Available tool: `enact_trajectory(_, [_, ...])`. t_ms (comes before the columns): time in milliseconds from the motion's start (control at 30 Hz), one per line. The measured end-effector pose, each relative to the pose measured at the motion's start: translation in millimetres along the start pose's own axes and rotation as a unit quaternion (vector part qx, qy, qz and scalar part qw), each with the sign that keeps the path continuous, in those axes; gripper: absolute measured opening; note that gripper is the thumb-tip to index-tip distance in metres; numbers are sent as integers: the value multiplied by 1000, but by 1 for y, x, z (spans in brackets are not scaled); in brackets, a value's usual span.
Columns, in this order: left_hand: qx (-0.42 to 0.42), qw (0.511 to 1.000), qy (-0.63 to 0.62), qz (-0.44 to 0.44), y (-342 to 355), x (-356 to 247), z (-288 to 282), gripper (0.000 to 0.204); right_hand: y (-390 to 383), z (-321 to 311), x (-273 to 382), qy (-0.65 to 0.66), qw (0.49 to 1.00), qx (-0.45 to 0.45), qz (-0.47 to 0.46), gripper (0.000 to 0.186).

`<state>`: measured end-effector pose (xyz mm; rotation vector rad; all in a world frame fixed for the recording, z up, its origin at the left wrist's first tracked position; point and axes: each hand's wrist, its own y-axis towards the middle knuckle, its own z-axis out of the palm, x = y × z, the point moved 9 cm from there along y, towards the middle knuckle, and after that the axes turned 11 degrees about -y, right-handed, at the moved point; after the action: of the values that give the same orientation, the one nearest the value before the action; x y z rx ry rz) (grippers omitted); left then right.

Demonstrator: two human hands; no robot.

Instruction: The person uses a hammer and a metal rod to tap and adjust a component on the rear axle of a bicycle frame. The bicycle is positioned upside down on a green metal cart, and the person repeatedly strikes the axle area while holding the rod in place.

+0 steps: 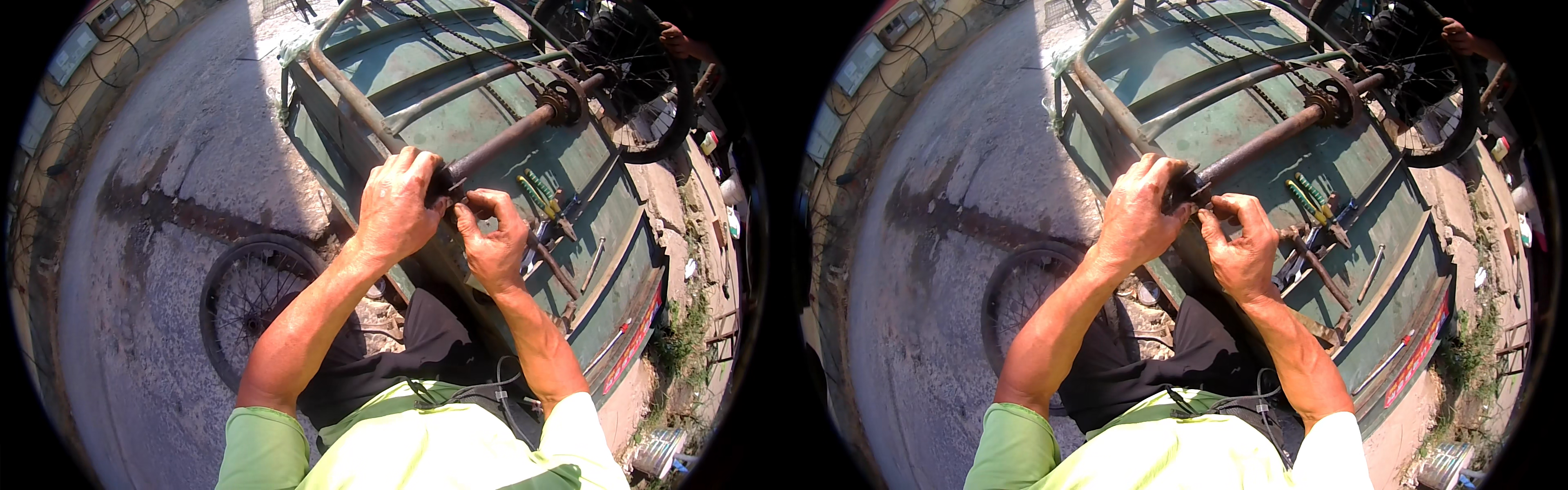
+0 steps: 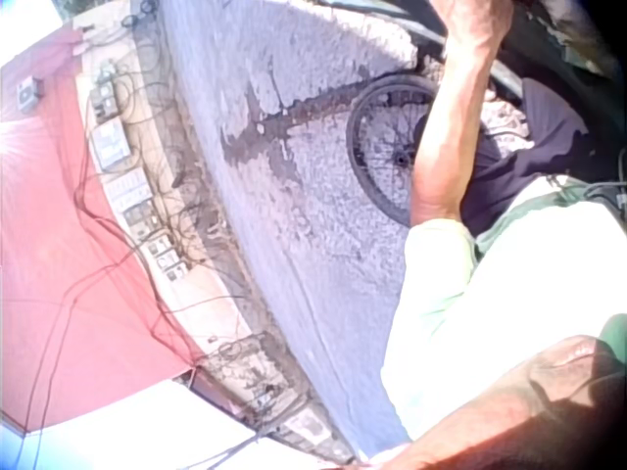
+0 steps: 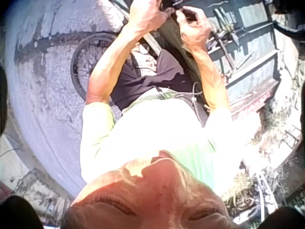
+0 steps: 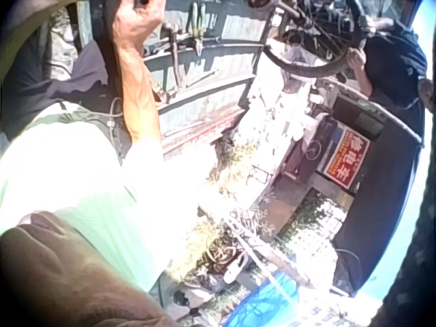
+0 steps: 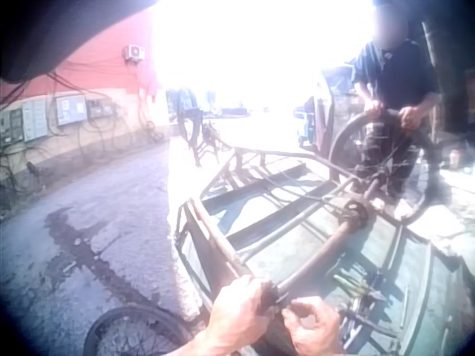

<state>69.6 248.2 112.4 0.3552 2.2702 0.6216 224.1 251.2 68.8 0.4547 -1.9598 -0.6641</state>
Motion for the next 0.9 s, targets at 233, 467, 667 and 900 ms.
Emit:
enact_trajectory(233, [3, 1000, 5, 1, 0, 1, 1, 49, 4, -7, 18, -46, 993, -33, -104, 27])
enact_trajectory(467, [7, 1000, 8, -7, 0, 0, 1, 50, -6, 9, -18, 114, 977, 44, 177, 21])
enact_trajectory(667, [13, 1000, 1, -17, 0, 0, 1, 50, -13, 35, -46, 219, 912, 160, 307, 26])
enact_trajectory(900, [14, 1000, -7, -14, -1, 4, 4, 45, 0, 20, -17, 105, 978, 63, 169, 34])
